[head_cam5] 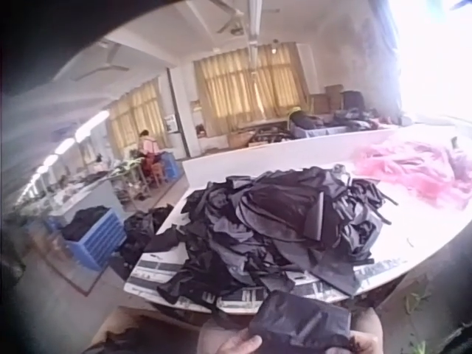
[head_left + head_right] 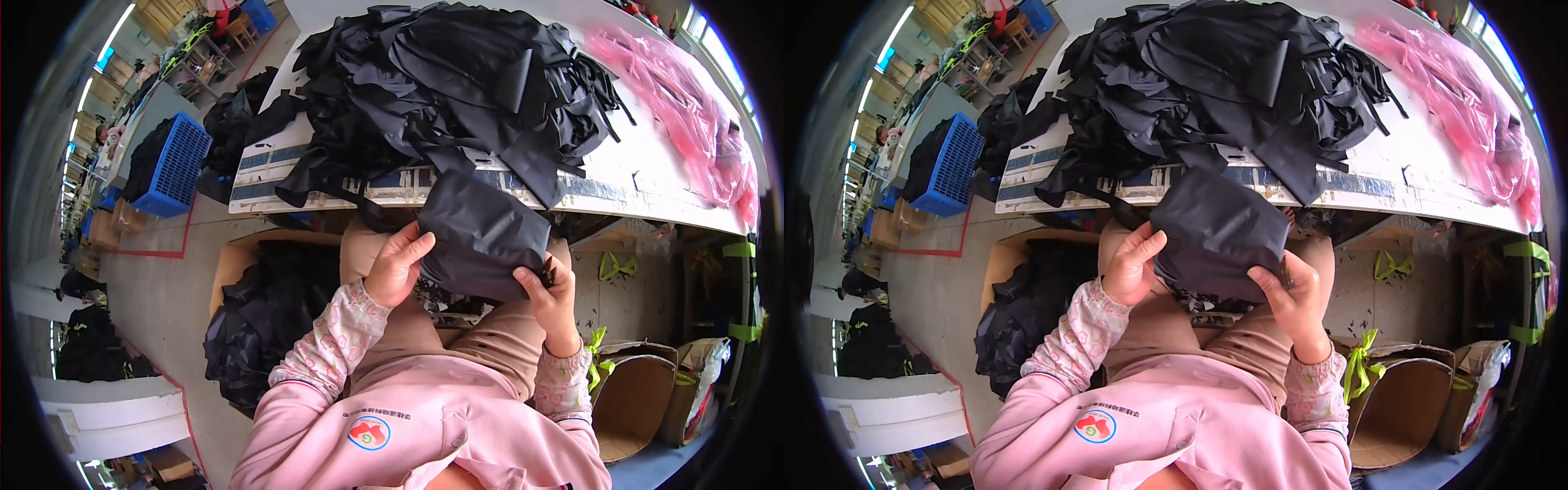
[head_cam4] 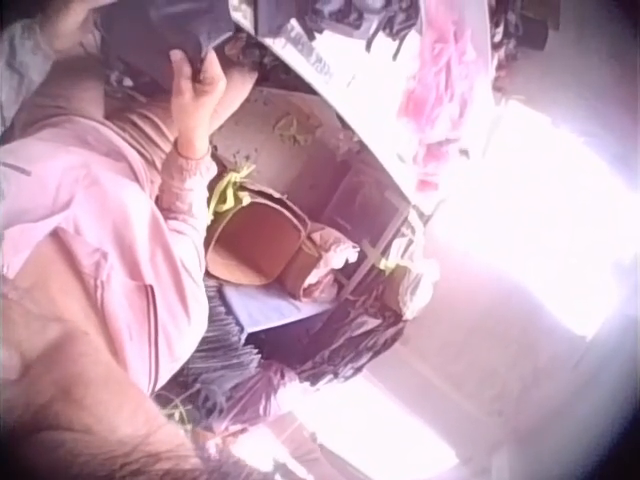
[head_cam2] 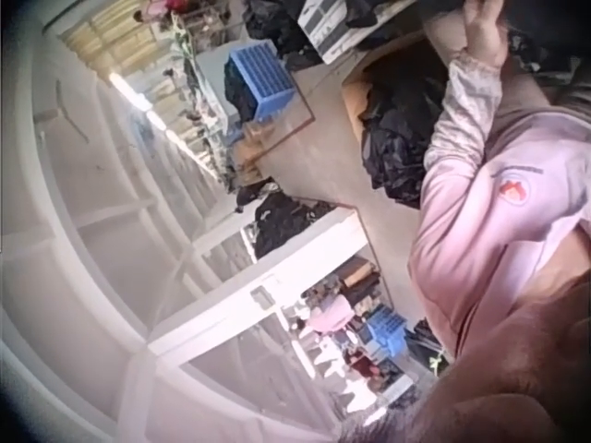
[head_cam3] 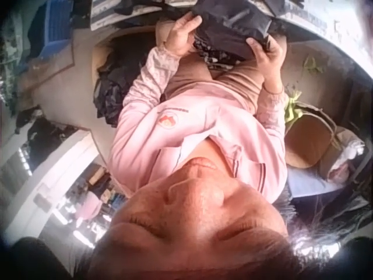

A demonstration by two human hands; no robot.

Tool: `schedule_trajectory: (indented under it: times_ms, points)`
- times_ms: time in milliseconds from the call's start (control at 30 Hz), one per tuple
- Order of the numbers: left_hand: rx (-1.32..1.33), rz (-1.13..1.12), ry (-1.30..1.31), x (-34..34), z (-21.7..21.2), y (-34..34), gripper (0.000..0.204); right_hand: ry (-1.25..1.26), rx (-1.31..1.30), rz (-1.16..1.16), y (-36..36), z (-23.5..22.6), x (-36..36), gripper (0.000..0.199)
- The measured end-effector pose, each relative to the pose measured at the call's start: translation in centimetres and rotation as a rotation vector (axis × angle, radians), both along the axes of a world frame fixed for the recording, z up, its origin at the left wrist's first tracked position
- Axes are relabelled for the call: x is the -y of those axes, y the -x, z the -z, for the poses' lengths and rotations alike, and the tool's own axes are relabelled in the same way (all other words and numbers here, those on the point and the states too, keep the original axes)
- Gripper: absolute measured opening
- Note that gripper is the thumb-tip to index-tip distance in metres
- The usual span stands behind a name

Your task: Trimming and preparing small black fabric pieces at a factory workbench.

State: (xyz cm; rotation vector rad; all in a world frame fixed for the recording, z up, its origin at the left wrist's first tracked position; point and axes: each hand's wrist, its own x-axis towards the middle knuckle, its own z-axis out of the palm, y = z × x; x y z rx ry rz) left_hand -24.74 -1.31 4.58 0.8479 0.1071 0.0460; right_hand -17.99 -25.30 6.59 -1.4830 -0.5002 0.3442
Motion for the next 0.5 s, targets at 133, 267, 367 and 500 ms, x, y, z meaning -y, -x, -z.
schedule_trajectory:
  times_ms: [133, 267, 367, 500]
  points:
    - [0.031, 0.105, -0.034, 0.2, 0.2, 1.1, 0.038, -0.095, -0.039, 0.084, -0.3, 0.6, -0.3, 0.015]
    - [0.002, 0.011, -0.191, 1.1, -0.1, 1.5, 0.039, -0.048, -0.035, 0.124, -0.4, 1.1, 0.0, 0.011]
    - [0.009, -0.066, -0.276, 0.8, 0.2, 1.3, 0.038, -0.030, -0.049, 0.165, 0.0, 0.5, 0.0, 0.006]
    - [0.025, -0.121, -0.384, 1.1, -0.3, 1.4, 0.046, 0.014, -0.163, 0.216, 0.0, 1.6, 0.8, 0.008]
